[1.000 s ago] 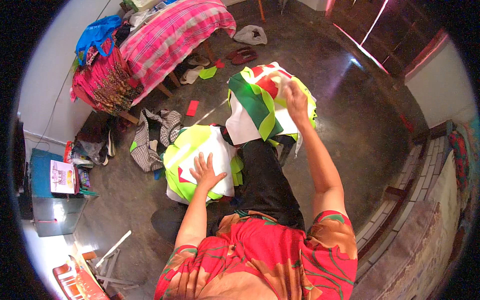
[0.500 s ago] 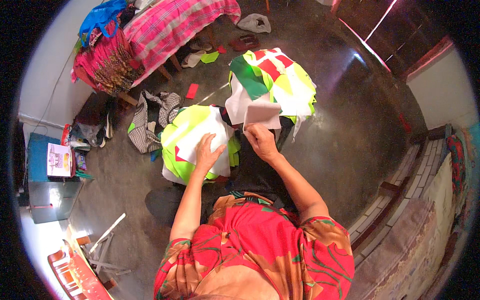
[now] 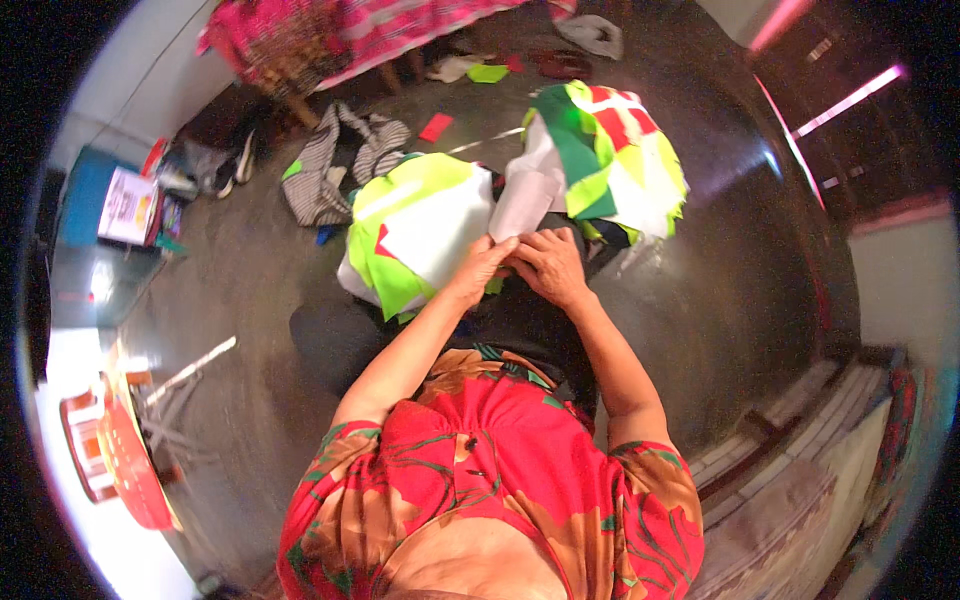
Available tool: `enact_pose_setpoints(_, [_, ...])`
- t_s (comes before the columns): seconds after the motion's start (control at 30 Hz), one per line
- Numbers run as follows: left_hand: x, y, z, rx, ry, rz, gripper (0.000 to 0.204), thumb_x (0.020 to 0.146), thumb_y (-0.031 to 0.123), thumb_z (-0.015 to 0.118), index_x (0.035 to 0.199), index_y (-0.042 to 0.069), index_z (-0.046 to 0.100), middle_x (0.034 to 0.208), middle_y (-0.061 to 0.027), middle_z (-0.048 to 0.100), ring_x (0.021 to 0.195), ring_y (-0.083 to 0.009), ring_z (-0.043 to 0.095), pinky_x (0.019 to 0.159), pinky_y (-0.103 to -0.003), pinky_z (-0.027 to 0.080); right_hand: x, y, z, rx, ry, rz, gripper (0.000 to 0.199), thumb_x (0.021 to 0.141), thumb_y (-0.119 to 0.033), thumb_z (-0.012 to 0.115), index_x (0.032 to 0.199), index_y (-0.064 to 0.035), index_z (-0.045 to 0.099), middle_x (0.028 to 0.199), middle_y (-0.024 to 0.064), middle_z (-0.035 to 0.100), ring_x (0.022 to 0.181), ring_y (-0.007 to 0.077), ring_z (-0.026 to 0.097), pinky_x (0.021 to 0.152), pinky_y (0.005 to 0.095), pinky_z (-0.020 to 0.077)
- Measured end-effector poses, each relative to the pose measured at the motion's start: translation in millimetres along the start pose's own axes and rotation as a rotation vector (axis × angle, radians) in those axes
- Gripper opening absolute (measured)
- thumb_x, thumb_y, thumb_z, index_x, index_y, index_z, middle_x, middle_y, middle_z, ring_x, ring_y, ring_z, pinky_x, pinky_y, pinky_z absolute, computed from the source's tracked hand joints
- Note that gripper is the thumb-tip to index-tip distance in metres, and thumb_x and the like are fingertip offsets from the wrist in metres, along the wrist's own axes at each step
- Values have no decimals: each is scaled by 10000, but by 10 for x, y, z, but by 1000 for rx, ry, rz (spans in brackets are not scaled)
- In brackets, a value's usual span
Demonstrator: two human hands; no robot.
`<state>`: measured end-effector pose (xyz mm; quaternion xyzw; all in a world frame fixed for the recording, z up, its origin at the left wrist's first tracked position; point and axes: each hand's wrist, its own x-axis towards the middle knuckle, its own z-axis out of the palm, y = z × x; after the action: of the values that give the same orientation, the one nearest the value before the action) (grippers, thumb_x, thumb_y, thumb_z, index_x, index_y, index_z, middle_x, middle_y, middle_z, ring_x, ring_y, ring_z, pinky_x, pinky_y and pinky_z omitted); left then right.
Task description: The person sits on the floor and sorts through a pile of colorful fabric pieces, separating them into two distinct stacks by color and type. The person handles each piece individually, folding or aligning them before placing them into the appropriate pile.
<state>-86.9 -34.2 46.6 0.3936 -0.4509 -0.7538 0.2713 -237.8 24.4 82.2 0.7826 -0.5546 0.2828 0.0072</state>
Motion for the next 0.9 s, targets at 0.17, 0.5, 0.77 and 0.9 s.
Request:
enact_pose_setpoints(0.17, [161, -321, -176, -26, 63, 9, 298, 895, 245, 599, 1055, -4, 561, 961, -59, 603, 855, -119, 567, 712, -289, 480, 18, -6, 7, 57, -35, 11, 127, 779, -234, 661, 877, -153, 657, 982, -22, 637, 839, 176, 570, 759, 350, 361])
enact_pose_setpoints(0.5, [41, 45, -612, 187, 320, 170, 244, 838, 193, 624, 937, -25, 579, 867, -15, 555, 780, -88, 502, 706, -257, 429, 47, 18, 48, 79, 6, 67, 78, 772, -168, 663, 819, -117, 629, 934, -16, 658, 840, 181, 592, 765, 339, 384])
enact_pose_setpoints(0.77, [426, 1034, -826, -143, 121, 436, 307, 826, 204, 627, 1078, 34, 581, 917, -2, 620, 792, -95, 565, 730, -249, 471, 44, 38, 53, 68, 39, 77, 82, 751, -146, 674, 781, -112, 606, 902, -20, 653, 797, 175, 588, 739, 338, 382])
enact_pose_setpoints(0.9, [642, 1073, -1106, -20, 230, 537, 223, 821, 155, 636, 1003, 27, 633, 875, -9, 630, 758, -104, 581, 669, -261, 487, 70, 15, 38, 64, 35, 78, 89, 752, -147, 675, 776, -110, 598, 897, -16, 650, 793, 174, 585, 735, 339, 382])
